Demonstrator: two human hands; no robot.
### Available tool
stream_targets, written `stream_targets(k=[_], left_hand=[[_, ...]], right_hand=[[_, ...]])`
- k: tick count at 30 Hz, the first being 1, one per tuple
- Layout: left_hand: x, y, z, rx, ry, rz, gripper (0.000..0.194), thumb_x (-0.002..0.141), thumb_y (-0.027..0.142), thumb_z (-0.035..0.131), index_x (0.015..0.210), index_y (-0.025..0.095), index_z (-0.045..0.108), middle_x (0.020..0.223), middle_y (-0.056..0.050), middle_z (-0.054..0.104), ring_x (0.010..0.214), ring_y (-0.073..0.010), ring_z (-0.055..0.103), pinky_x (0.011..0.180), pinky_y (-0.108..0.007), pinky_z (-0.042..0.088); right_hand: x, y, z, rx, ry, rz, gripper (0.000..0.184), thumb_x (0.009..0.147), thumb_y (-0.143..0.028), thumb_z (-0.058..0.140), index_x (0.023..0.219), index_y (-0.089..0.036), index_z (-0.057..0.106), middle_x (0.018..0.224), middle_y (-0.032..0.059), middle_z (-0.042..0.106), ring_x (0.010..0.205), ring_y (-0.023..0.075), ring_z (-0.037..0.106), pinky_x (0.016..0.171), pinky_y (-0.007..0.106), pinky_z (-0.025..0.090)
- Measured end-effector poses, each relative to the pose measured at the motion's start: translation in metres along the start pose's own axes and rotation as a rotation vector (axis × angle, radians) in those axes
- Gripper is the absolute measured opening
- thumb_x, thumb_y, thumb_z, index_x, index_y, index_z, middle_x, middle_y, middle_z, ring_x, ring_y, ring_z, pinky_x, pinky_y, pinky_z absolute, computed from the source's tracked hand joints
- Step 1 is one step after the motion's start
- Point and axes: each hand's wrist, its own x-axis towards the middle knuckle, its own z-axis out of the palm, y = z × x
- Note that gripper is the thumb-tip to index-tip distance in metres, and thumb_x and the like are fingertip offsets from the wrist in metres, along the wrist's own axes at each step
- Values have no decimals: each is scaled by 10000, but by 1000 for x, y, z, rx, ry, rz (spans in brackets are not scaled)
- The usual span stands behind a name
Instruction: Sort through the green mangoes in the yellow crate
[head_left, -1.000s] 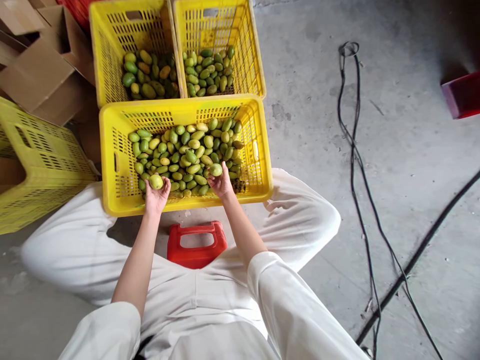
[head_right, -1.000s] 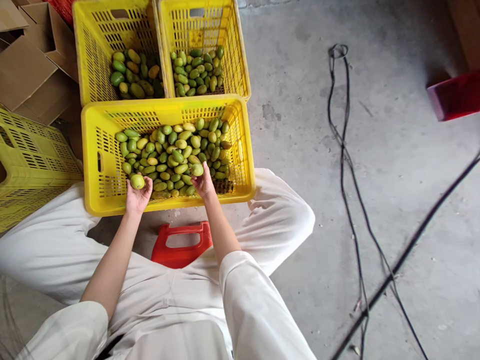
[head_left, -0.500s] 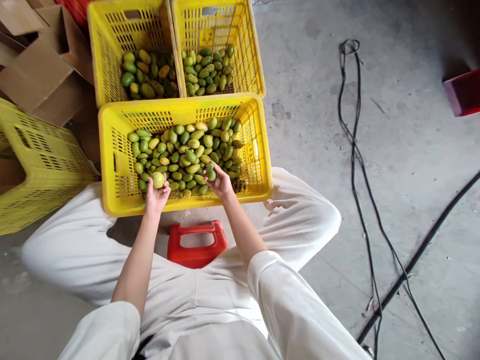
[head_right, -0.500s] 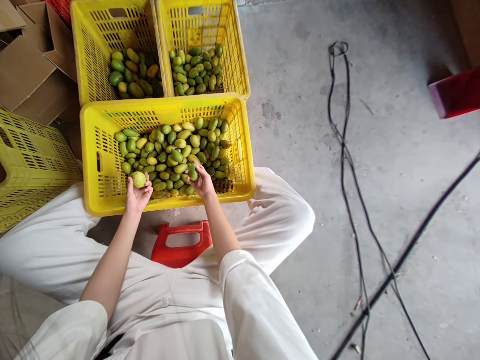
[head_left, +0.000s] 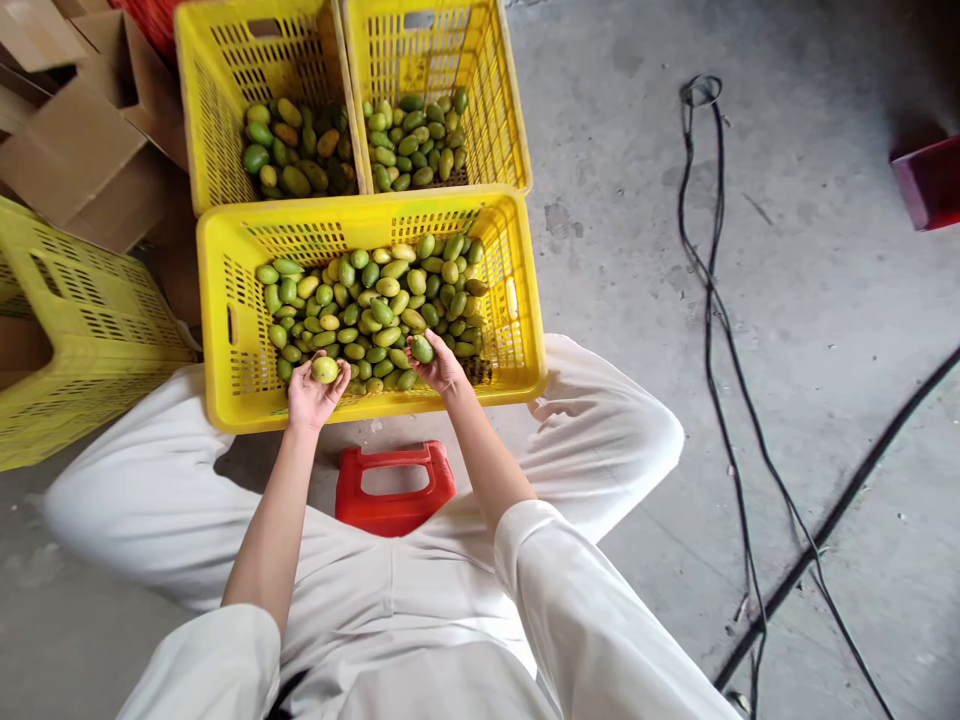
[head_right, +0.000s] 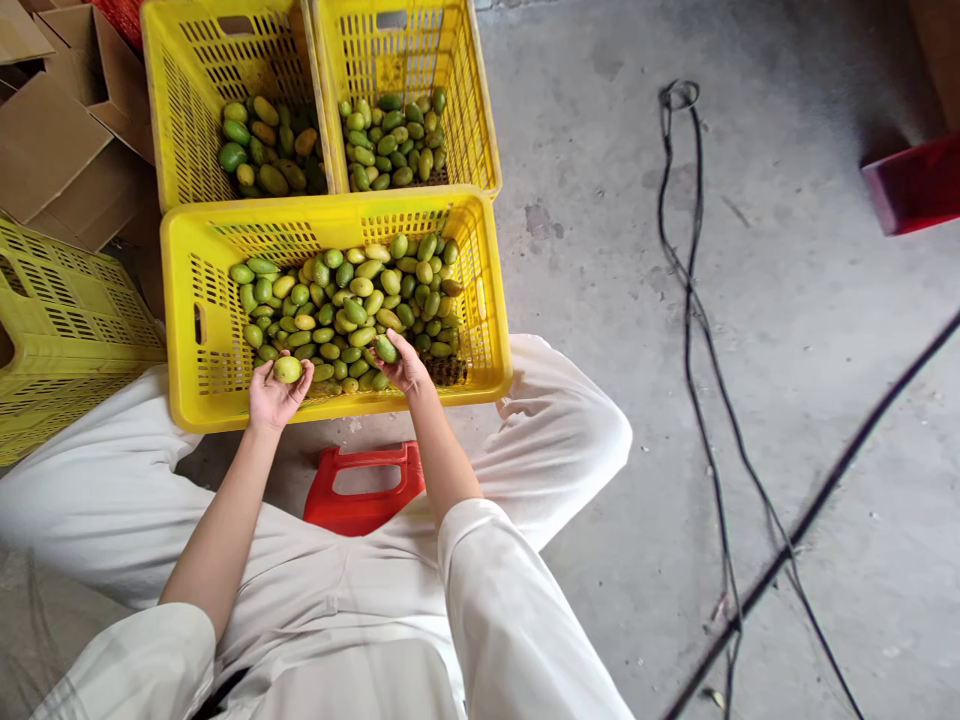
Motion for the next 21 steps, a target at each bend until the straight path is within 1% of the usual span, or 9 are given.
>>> stream_targets(k=[4,6,8,10,13,15,17,19,21], left_hand=[[-3,-1,3,63,-52,-44,112,893,255,588,941,196,671,874,-75,650,759,-127,631,547,-160,508],[-2,-3,4,65,-68,-8,112,898,259,600,965,200,666,864,-54,641,710,-107,605,513,-145,461],[0,-4,4,49,-59,54,111,905,295,619,915,189,650,862,-40,641,661,-88,574,485,-144,420],[2,-4,4,13,-40,124,171,923,346,616,869,184,629,880,-35,652,623,-71,542,464,-149,387],[4,-3,3,-44,-39,173,219,968,383,555,900,189,630,944,-46,675,612,-63,520,467,-154,386],[4,-2,4,-59,-42,147,254,999,382,494,929,182,634,963,-60,674,618,-64,518,473,-150,395],[4,-2,5,-55,-36,104,286,1014,393,463,959,176,641,916,-60,649,616,-65,517,482,-142,408],[5,-2,5,-54,-30,80,305,1010,430,477,1001,179,650,847,-44,605,597,-64,506,492,-138,423],[6,-3,5,-77,-34,89,349,996,489,496,1053,184,655,806,-29,566,576,-64,488,501,-142,445]], right_hand=[[4,1,-2,16,-13,-22,173,795,-247,745,890,-226,602,893,1,746,714,138,679,531,217,528],[5,0,-3,21,9,-49,180,784,-235,741,885,-238,592,918,-2,752,739,142,688,551,223,540],[5,-1,-5,56,48,-50,177,770,-222,723,888,-239,593,934,6,756,755,152,692,565,237,549],[5,-3,-7,104,97,-27,163,762,-218,693,893,-237,598,891,1,747,735,158,685,570,257,556],[5,-5,-7,162,140,-32,120,777,-202,663,859,-240,583,748,-32,687,706,155,673,597,274,576],[4,-5,-4,176,127,-65,106,800,-192,665,833,-239,576,743,-32,677,730,151,678,623,271,592],[2,-4,-1,155,85,-75,88,829,-227,684,854,-236,599,813,-13,706,765,152,688,622,261,598],[0,-4,1,121,30,-48,111,853,-293,695,922,-236,631,875,2,724,780,152,695,574,236,581],[-2,-4,1,112,-9,-6,163,868,-343,683,984,-236,642,896,5,730,753,140,691,490,193,528]])
